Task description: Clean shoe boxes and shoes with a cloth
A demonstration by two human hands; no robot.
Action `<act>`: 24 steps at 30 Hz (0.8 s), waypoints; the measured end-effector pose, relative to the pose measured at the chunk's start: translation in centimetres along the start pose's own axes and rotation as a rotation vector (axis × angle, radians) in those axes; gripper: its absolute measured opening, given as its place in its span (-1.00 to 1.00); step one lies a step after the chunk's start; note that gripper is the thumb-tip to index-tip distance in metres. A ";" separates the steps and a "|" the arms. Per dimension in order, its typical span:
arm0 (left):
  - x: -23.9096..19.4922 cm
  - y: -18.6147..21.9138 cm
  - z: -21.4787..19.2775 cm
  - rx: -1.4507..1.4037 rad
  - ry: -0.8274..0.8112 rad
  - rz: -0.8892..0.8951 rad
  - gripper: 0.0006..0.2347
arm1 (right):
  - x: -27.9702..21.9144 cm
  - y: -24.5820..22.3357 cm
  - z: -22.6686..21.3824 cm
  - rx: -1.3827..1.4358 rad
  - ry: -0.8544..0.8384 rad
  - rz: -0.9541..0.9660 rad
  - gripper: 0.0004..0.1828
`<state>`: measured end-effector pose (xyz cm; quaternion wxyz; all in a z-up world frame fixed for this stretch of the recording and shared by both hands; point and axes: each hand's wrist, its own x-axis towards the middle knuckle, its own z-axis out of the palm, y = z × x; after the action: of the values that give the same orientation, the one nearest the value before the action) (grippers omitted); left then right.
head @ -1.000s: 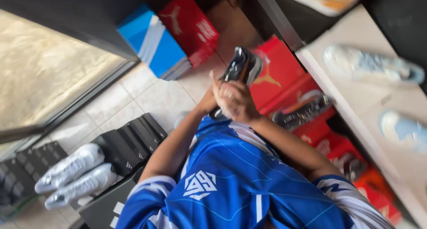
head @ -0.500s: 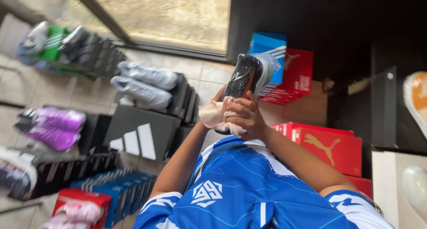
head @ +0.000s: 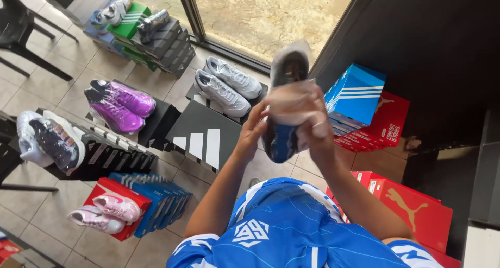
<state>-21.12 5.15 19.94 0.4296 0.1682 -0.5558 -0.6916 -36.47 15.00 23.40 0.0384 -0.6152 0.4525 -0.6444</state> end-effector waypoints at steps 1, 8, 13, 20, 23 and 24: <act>0.4 -0.4 -0.4 0.004 -0.051 0.072 -0.48 | -0.1 -1.2 0.1 0.082 0.154 0.203 -0.36; 1.3 -2.2 1.4 0.393 -0.476 0.558 -0.78 | -2.5 -4.4 1.4 -0.348 -0.148 -0.120 -0.69; -0.5 -4.6 2.0 0.330 -0.453 0.153 -0.62 | -2.8 0.7 -1.3 -0.715 -0.217 -0.341 -0.54; -0.5 -0.1 3.6 0.154 -0.554 -0.052 -0.14 | 7.3 -0.3 -7.1 -0.782 -0.133 -0.108 -0.46; -0.9 0.2 3.4 0.000 -0.548 -0.135 -0.15 | 8.9 -0.5 -10.3 -0.184 -0.132 0.435 -0.74; -1.2 0.1 2.9 0.004 -0.546 -0.139 -0.15 | 8.3 0.5 -11.1 -0.178 -0.131 0.438 -0.74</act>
<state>-22.46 7.92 20.67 0.2151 0.0144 -0.6393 -0.7381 -47.91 15.62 31.16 0.1520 -0.5439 0.6266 -0.5370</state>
